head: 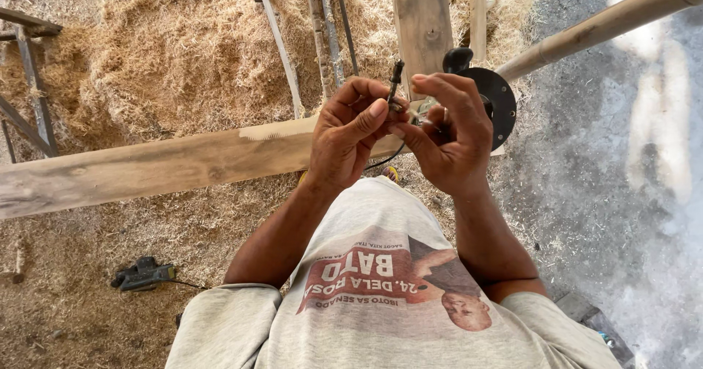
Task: The person uses an electric router to shape the edge of a wooden beam, then stops and uses a wrench to loosen the router's collet, removes the bit, and fits a different bit, tightening it by hand and with the wrench.
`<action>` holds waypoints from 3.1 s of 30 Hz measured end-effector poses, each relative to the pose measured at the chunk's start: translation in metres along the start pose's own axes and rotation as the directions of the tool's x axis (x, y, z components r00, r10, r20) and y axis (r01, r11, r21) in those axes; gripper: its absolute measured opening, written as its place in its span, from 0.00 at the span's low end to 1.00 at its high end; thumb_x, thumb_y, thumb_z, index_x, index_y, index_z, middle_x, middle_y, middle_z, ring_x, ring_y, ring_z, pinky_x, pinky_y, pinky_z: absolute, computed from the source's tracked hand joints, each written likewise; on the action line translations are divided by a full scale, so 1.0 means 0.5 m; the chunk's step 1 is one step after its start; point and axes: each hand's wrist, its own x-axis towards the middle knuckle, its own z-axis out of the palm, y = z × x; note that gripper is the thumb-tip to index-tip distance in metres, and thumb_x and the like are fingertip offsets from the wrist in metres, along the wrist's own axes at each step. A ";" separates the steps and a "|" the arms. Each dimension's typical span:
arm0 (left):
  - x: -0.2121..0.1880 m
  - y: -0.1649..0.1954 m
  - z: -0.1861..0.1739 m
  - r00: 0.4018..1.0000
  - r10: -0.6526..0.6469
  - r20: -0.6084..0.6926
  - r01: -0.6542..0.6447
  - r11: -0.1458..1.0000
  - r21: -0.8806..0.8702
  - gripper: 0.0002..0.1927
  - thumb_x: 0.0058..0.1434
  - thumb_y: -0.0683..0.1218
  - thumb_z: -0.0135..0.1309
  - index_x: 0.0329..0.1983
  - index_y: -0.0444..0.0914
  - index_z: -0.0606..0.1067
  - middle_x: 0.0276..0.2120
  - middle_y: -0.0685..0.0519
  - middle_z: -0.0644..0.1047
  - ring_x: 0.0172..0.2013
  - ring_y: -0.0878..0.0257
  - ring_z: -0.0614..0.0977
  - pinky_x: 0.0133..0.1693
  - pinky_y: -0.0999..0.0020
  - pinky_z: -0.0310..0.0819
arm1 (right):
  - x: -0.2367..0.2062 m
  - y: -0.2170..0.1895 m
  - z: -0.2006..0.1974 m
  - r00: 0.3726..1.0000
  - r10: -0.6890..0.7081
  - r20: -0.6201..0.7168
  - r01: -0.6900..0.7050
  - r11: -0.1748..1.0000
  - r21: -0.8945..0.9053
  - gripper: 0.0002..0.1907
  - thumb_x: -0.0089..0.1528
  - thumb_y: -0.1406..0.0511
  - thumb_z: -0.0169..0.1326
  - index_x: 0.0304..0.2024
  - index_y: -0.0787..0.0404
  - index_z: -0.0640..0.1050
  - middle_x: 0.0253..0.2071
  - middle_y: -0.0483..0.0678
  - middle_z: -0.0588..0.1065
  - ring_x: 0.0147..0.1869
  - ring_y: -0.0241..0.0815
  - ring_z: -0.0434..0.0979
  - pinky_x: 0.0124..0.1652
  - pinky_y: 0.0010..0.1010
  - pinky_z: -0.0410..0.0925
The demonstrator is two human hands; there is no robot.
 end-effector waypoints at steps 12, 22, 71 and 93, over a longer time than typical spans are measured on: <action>0.022 0.003 0.006 1.000 0.001 0.010 -0.002 0.992 0.125 0.13 0.76 0.46 0.53 0.54 0.32 0.78 0.43 0.48 0.82 0.43 0.64 0.83 0.49 0.65 0.82 | -0.016 0.066 0.002 0.991 -0.124 0.049 0.113 0.977 0.179 0.08 0.65 0.71 0.65 0.46 0.62 0.81 0.48 0.50 0.80 0.47 0.36 0.82 0.43 0.25 0.75; 0.024 0.008 0.006 0.999 -0.016 -0.034 0.017 0.999 0.044 0.09 0.72 0.40 0.58 0.53 0.33 0.77 0.39 0.51 0.81 0.40 0.65 0.84 0.46 0.68 0.81 | -0.014 0.062 -0.020 0.957 0.263 0.127 -0.287 0.766 0.575 0.20 0.66 0.66 0.63 0.59 0.64 0.75 0.47 0.43 0.78 0.36 0.23 0.71 0.35 0.13 0.64; 0.010 0.024 -0.073 0.948 -0.187 0.257 -0.251 0.054 0.966 0.20 0.78 0.53 0.45 0.32 0.38 0.70 0.25 0.52 0.68 0.25 0.63 0.68 0.29 0.59 0.66 | -0.092 0.128 0.004 0.961 0.198 0.191 -0.237 0.949 0.208 0.03 0.74 0.67 0.54 0.46 0.60 0.74 0.31 0.38 0.68 0.31 0.24 0.61 0.29 0.19 0.58; -0.005 0.058 0.020 0.932 -0.183 0.312 0.072 0.939 0.337 0.19 0.77 0.57 0.49 0.46 0.34 0.73 0.37 0.54 0.69 0.32 0.71 0.64 0.35 0.74 0.58 | -0.083 -0.020 -0.061 0.976 0.219 0.022 -0.201 0.847 0.493 0.16 0.72 0.68 0.61 0.57 0.70 0.73 0.45 0.52 0.78 0.41 0.32 0.75 0.42 0.19 0.69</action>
